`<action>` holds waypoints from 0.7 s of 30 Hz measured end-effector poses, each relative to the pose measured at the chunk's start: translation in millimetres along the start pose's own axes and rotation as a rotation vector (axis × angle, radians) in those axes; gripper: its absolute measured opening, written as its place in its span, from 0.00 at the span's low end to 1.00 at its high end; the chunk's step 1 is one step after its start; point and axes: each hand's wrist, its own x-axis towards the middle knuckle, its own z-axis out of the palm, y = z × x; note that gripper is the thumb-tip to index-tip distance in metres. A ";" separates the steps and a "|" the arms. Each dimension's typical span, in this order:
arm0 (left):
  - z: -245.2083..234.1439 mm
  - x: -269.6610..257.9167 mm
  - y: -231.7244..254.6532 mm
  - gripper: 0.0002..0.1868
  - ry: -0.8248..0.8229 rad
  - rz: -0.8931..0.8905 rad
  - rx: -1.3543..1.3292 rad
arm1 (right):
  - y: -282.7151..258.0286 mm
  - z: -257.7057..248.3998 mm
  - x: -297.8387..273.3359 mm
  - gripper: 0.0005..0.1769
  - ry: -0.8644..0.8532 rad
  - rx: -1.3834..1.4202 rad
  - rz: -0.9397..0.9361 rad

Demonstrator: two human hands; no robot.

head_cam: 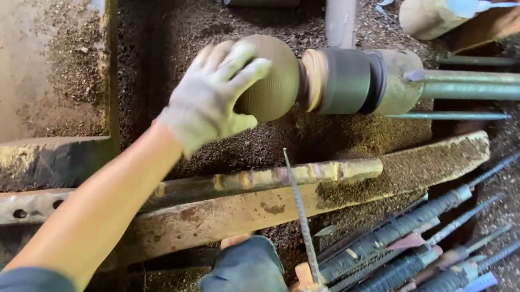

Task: The person mounts a wooden vessel blank on a spinning lathe and shapes its surface with a hand-held cutting tool, bracing the tool on a wooden rest while the lathe spins. Near the end the person stops the lathe, steadies the vessel with both hands, and removes it from the chuck.

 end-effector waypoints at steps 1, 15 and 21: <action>-6.1 -9.7 12.5 0.45 0.028 -0.102 0.003 | -63.8 -7.5 24.3 0.50 0.013 0.002 -0.008; -12.9 -36.0 90.2 0.30 -0.578 -0.284 -0.345 | -234.6 37.9 41.1 0.58 0.015 0.068 0.210; 37.3 3.1 88.3 0.26 -0.829 -0.186 -0.433 | -375.9 63.3 104.6 0.56 0.068 0.038 0.798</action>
